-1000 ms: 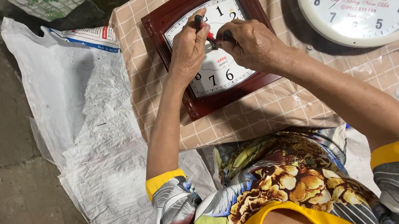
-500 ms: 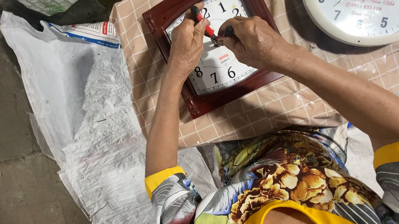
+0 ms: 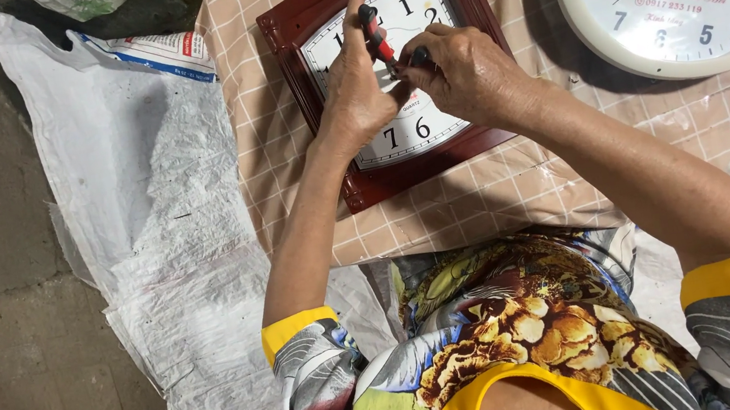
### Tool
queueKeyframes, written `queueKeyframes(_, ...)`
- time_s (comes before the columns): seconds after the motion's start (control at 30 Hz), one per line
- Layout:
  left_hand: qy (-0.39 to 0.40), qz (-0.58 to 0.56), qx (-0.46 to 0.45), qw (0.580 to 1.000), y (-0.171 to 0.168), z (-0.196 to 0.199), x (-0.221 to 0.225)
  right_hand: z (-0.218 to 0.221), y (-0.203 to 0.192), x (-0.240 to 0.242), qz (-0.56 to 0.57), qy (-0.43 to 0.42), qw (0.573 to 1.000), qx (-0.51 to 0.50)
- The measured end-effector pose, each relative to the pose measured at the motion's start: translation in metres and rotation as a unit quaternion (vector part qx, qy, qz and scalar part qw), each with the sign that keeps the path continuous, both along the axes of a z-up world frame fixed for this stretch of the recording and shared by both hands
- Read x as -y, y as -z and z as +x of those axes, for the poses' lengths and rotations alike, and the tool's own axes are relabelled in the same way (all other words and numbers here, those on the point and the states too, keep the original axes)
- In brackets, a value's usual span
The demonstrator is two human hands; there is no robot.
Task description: Repairing and testing wall clocks using a multimeter, pliers, and a screwdriver
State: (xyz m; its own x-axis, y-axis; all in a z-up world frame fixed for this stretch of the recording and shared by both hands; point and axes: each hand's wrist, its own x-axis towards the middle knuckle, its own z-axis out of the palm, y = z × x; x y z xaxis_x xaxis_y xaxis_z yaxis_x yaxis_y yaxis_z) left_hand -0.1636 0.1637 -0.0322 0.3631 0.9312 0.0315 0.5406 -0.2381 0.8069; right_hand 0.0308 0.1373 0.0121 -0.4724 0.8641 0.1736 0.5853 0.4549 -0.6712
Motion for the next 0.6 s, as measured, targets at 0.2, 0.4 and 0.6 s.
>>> queueKeyframes(0.2,-0.056,0.112,-0.006,0.992,0.021,0.011,0.004,-0.001,0.010,0.000,0.022,0.030,0.999,0.040)
queueKeyframes(0.4,-0.039,0.138,0.015,0.989,0.021,0.007,0.000,0.001,0.009,-0.002,0.024,0.013,0.999,0.033)
queueKeyframes(0.6,-0.033,0.121,-0.035,0.991,0.029,0.005,-0.010,0.005,-0.031,-0.010,-0.075,-0.012,0.995,0.059)
